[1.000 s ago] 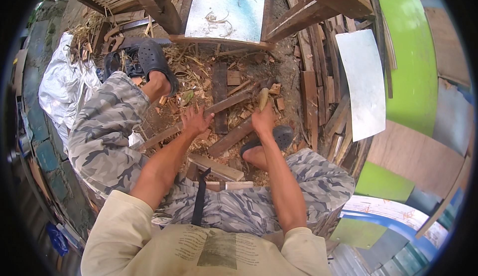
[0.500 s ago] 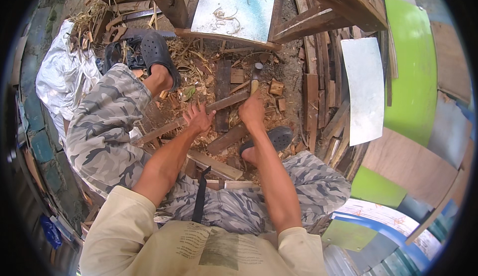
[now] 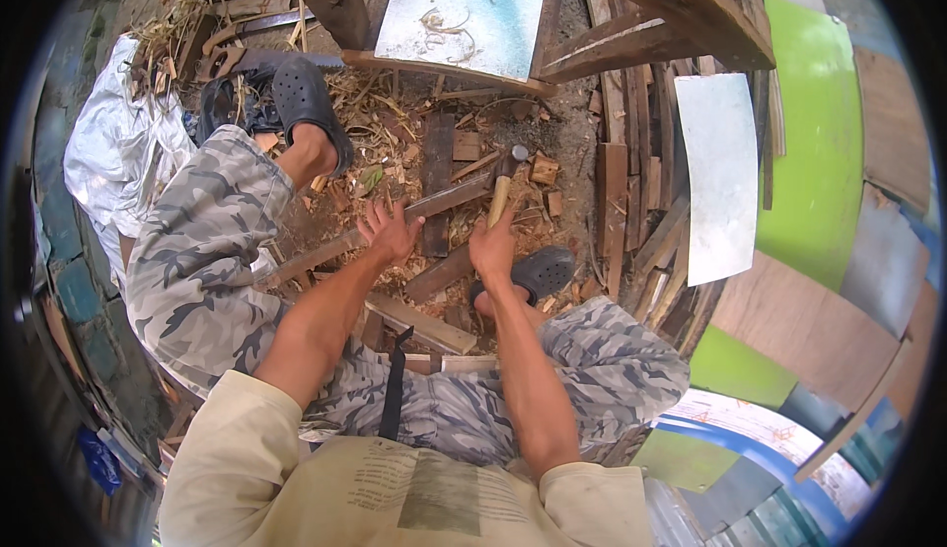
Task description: The person sits on the ground and uses a hammer to split small pieces of wood placed on a larger wooden block. They repeatedly position the wood and strike it to break it into smaller fragments.
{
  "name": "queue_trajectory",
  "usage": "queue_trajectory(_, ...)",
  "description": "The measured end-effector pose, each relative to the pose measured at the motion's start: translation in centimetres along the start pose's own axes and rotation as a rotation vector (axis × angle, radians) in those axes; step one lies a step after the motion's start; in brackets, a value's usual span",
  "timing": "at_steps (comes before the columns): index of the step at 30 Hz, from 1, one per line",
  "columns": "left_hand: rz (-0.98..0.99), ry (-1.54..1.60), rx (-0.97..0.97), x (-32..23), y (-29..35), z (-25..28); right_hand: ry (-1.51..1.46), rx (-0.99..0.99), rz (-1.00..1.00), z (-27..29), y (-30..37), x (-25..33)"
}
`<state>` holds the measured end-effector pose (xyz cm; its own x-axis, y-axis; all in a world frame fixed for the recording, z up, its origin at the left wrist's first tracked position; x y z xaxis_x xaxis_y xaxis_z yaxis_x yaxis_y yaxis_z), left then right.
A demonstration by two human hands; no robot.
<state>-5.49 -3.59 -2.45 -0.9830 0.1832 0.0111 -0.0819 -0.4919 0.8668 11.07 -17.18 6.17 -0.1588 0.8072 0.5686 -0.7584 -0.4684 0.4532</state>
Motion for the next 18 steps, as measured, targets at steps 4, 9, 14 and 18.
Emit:
queue_trajectory(4, 0.009, -0.018, -0.035, 0.3, 0.2, -0.8, -0.080, -0.027, -0.020, -0.8, 1.4, -1.1)
queue_trajectory(9, 0.007, -0.026, -0.025, 0.3, 0.1, -0.8, -0.115, -0.097, -0.007, -2.1, 2.0, -2.6)
queue_trajectory(14, 0.001, -0.036, -0.002, 0.4, -0.7, -0.7, -0.150, -0.159, -0.020, -2.8, 2.0, -1.6)
queue_trajectory(18, -0.004, -0.020, -0.066, 1.2, -1.4, -1.7, -0.128, -0.185, -0.051, -3.7, 2.5, -2.3)
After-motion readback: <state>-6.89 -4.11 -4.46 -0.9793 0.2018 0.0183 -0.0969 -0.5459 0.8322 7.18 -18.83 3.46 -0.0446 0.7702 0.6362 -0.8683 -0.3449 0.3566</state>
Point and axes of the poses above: each hand's wrist, its own y-axis away from the middle knuckle, its own z-axis out of the back of the hand, x = y × z, the point moved 6 cm from there along -y, towards the middle knuckle, and after that the axes turned 14 degrees about z, right-handed, at the moved point
